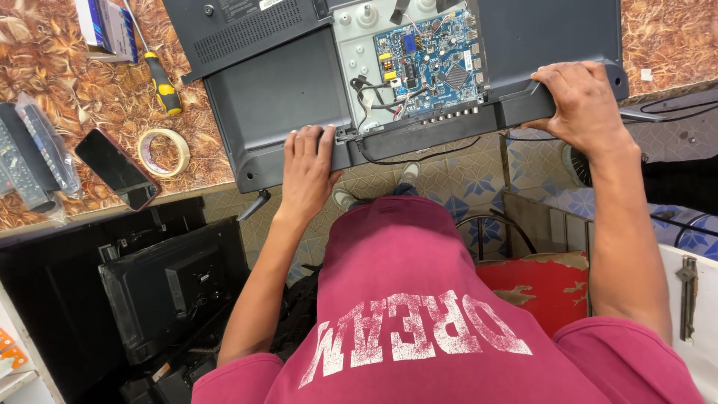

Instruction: Adjusting and connecting internal components including ribbon cables and the chassis of a disassembled television.

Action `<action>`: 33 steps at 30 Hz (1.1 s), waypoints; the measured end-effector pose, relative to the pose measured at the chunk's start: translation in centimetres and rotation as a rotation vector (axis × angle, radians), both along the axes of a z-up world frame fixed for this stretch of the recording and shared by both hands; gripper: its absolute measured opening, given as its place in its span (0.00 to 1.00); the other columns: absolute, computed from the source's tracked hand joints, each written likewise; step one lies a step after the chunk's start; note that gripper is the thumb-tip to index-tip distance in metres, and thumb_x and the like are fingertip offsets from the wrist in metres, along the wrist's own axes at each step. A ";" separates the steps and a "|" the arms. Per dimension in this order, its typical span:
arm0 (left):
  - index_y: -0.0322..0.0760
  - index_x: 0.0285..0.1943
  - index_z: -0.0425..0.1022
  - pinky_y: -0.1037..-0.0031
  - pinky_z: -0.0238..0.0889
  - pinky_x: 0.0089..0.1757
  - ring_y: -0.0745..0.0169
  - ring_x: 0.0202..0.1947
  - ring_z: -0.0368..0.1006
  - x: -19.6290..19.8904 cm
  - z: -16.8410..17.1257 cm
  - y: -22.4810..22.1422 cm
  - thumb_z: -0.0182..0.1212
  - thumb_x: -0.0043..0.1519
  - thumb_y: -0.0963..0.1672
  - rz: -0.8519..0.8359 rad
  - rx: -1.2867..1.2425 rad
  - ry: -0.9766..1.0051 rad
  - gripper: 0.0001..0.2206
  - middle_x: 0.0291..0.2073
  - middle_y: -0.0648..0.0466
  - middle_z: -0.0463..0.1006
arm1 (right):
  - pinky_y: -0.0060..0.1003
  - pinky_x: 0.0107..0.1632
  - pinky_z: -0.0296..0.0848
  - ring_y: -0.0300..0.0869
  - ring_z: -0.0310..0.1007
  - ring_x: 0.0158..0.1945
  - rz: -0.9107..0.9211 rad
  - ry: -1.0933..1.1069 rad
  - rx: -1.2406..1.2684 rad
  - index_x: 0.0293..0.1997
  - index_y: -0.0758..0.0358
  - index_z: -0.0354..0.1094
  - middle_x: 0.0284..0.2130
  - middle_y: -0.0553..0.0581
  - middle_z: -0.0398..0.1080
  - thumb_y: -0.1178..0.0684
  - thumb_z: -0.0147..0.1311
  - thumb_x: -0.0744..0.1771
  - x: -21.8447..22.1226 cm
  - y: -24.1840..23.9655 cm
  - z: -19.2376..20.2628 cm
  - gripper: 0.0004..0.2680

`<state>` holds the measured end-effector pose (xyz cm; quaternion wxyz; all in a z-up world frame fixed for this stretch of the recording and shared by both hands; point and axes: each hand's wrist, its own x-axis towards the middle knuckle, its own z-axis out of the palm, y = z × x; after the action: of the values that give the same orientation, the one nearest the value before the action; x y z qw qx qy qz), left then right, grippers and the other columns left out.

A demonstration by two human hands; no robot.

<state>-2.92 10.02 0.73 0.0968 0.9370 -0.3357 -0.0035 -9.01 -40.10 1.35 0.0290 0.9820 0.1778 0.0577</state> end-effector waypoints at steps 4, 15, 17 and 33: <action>0.34 0.71 0.61 0.55 0.56 0.61 0.42 0.62 0.64 0.5 -0.5 0.4 0.78 0.51 0.50 -0.066 0.033 -0.065 0.41 0.59 0.44 0.68 | 0.41 0.63 0.60 0.49 0.76 0.60 -0.024 0.024 -0.003 0.64 0.63 0.68 0.56 0.61 0.77 0.28 0.64 0.60 -0.1 0.1 -0.1 0.33; 0.34 0.65 0.63 0.59 0.63 0.55 0.43 0.54 0.67 1.8 0.8 0.5 0.80 0.48 0.51 -0.138 0.023 -0.063 0.39 0.52 0.45 0.71 | 0.43 0.63 0.59 0.52 0.76 0.61 -0.027 0.036 0.041 0.64 0.63 0.68 0.57 0.63 0.77 0.28 0.65 0.60 -0.2 0.0 -0.3 0.33; 0.34 0.65 0.63 0.59 0.63 0.54 0.44 0.54 0.67 1.7 1.0 0.5 0.80 0.48 0.51 -0.142 0.021 -0.071 0.40 0.52 0.45 0.70 | 0.42 0.63 0.59 0.52 0.76 0.61 -0.016 0.037 0.040 0.64 0.63 0.67 0.56 0.62 0.77 0.29 0.66 0.59 -0.2 -0.1 -0.1 0.33; 0.37 0.74 0.58 0.49 0.51 0.64 0.39 0.61 0.62 0.4 0.7 -1.9 0.76 0.50 0.48 -0.024 0.120 -0.007 0.42 0.60 0.39 0.66 | 0.52 0.70 0.47 0.63 0.54 0.70 -0.076 0.100 0.217 0.75 0.66 0.51 0.66 0.73 0.57 0.50 0.75 0.54 -0.8 2.9 1.8 0.42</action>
<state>-2.56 8.11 1.39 0.0389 0.9370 -0.3464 -0.0214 -9.79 -37.20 3.16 -0.0842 0.9870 0.1344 0.0265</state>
